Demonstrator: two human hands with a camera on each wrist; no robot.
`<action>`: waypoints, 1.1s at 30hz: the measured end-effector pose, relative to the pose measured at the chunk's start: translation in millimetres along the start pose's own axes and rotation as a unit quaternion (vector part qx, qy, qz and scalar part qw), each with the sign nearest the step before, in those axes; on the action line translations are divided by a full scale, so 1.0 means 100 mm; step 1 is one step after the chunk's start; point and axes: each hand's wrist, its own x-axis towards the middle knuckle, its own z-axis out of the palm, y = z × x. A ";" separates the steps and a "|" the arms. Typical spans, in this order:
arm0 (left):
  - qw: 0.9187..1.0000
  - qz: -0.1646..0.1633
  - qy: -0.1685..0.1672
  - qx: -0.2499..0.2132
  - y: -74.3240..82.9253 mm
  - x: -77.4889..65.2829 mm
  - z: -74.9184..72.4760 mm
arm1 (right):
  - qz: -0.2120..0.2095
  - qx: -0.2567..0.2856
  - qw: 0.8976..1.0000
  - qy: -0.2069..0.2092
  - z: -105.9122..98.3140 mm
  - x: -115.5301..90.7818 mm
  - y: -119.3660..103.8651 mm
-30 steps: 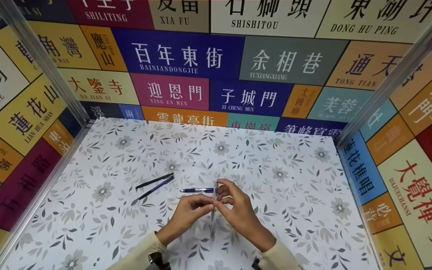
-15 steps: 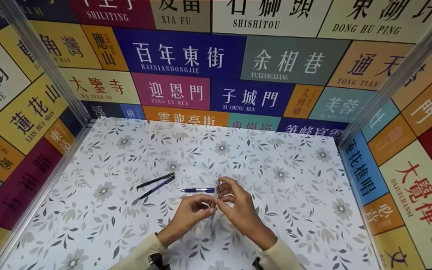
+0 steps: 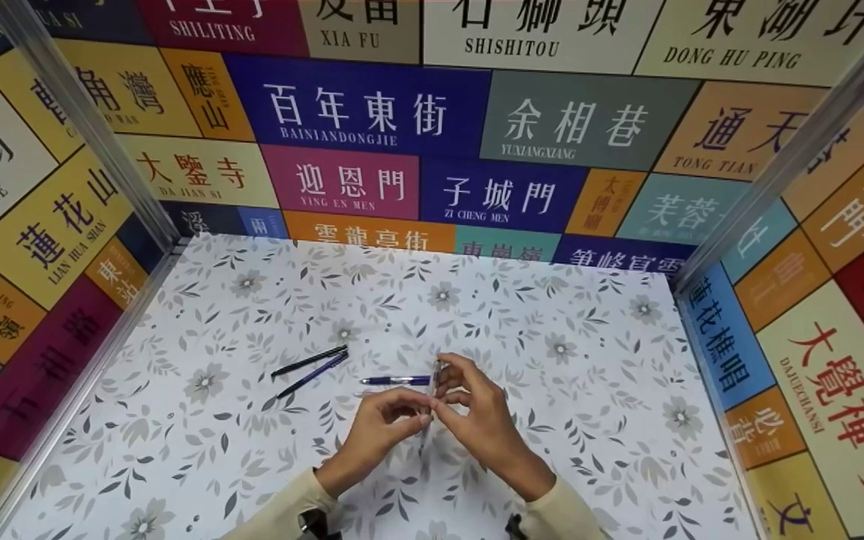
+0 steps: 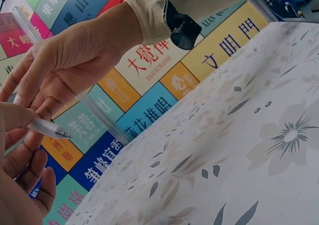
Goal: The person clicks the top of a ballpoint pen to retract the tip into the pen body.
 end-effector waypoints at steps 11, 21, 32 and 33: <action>1.000 0.008 0.008 0.000 0.06 -0.01 0.00 | 0.017 0.000 1.000 -0.001 0.02 0.01 -0.04; 1.000 0.004 0.012 -0.009 0.05 -0.02 0.02 | 0.020 0.000 1.000 -0.005 0.03 0.02 -0.06; 1.000 0.002 0.011 -0.010 0.05 -0.01 0.01 | 0.022 0.000 1.000 0.006 0.05 0.00 -0.03; 1.000 0.002 0.010 -0.008 0.05 -0.01 0.00 | 0.023 0.001 1.000 0.008 0.05 0.00 -0.03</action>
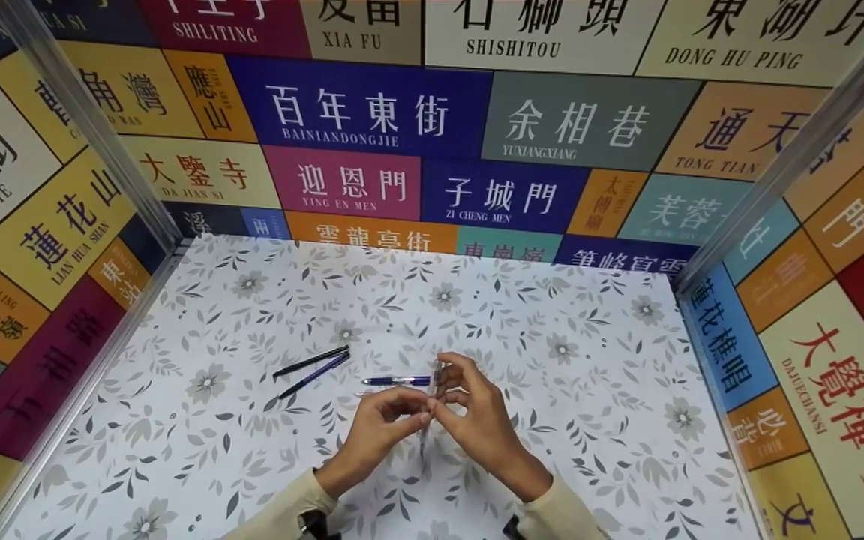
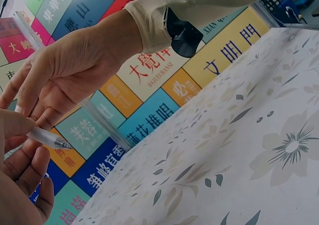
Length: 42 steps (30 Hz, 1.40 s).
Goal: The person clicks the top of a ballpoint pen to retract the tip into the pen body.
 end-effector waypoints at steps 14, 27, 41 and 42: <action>0.999 -0.006 -0.001 0.034 -0.02 0.02 -0.03 | -0.017 0.003 1.000 0.016 0.03 -0.03 0.06; 0.996 0.014 0.009 0.088 -0.05 0.01 -0.15 | -0.010 -0.001 1.000 0.016 0.01 -0.07 0.10; 0.992 0.038 0.027 0.121 -0.08 0.00 -0.33 | 0.026 -0.008 0.999 0.018 -0.08 -0.15 0.12; 0.991 0.037 0.028 0.124 -0.08 0.00 -0.35 | 0.027 -0.007 0.999 0.020 -0.09 -0.16 0.12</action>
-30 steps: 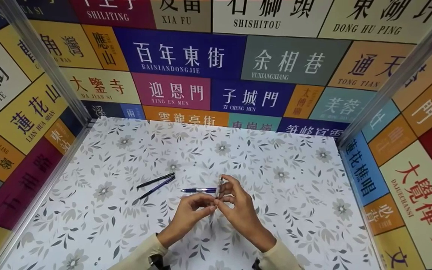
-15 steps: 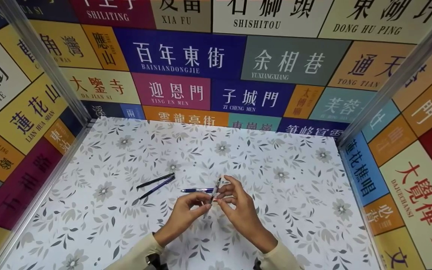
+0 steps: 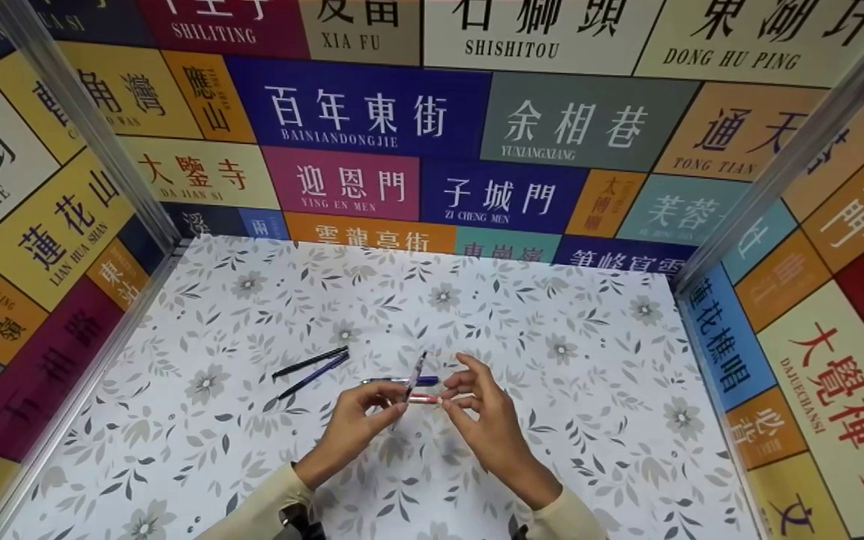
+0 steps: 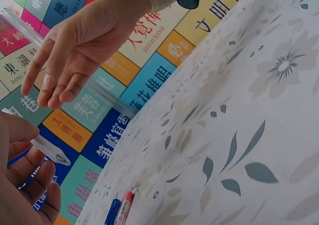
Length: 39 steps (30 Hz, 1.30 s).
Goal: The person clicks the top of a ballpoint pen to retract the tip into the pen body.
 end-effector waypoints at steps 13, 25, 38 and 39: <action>1.000 -0.017 0.010 0.005 -0.07 -0.01 -0.15 | 0.002 -0.011 1.000 0.006 -0.05 -0.04 0.04; 0.999 -0.010 0.019 0.025 -0.15 -0.02 -0.30 | 0.003 -0.045 0.999 0.000 -0.12 -0.10 0.12; 0.998 -0.021 0.034 0.046 -0.24 -0.02 -0.47 | -0.001 -0.063 0.998 -0.002 -0.22 -0.15 0.17; 0.998 -0.015 0.034 0.051 -0.25 -0.02 -0.48 | 0.003 -0.065 0.998 -0.002 -0.22 -0.15 0.17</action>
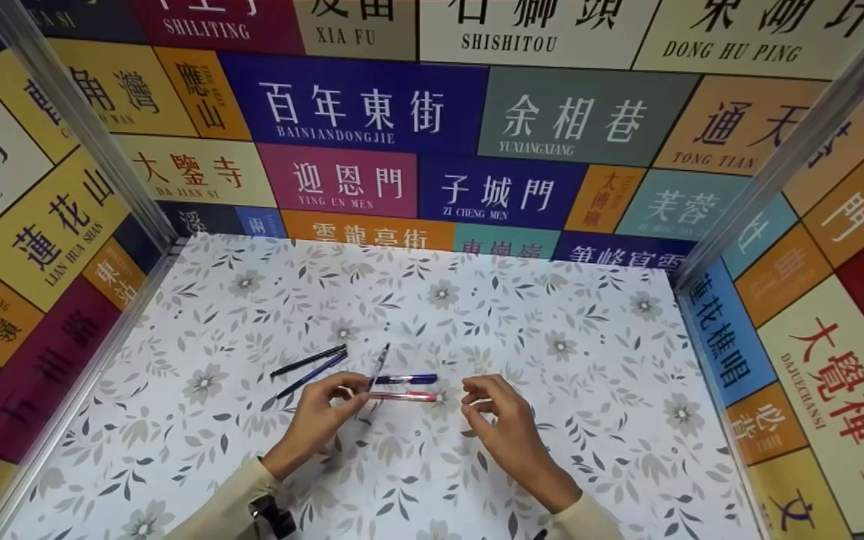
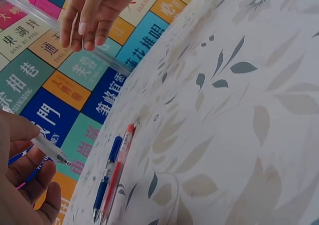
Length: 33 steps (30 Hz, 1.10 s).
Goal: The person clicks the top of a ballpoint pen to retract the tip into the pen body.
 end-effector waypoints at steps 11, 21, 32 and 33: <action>0.999 0.031 0.009 0.043 -0.14 0.00 -0.16 | 0.004 -0.018 1.000 0.005 -0.03 -0.02 0.04; 0.997 0.023 0.017 0.071 -0.20 -0.02 -0.33 | 0.000 -0.028 1.000 0.011 -0.05 -0.05 0.11; 0.993 0.056 0.031 0.094 -0.31 -0.01 -0.49 | -0.003 -0.022 1.000 0.001 -0.06 -0.06 0.07; 0.993 0.056 0.033 0.097 -0.32 -0.01 -0.50 | -0.002 -0.022 1.000 0.001 -0.06 -0.06 0.07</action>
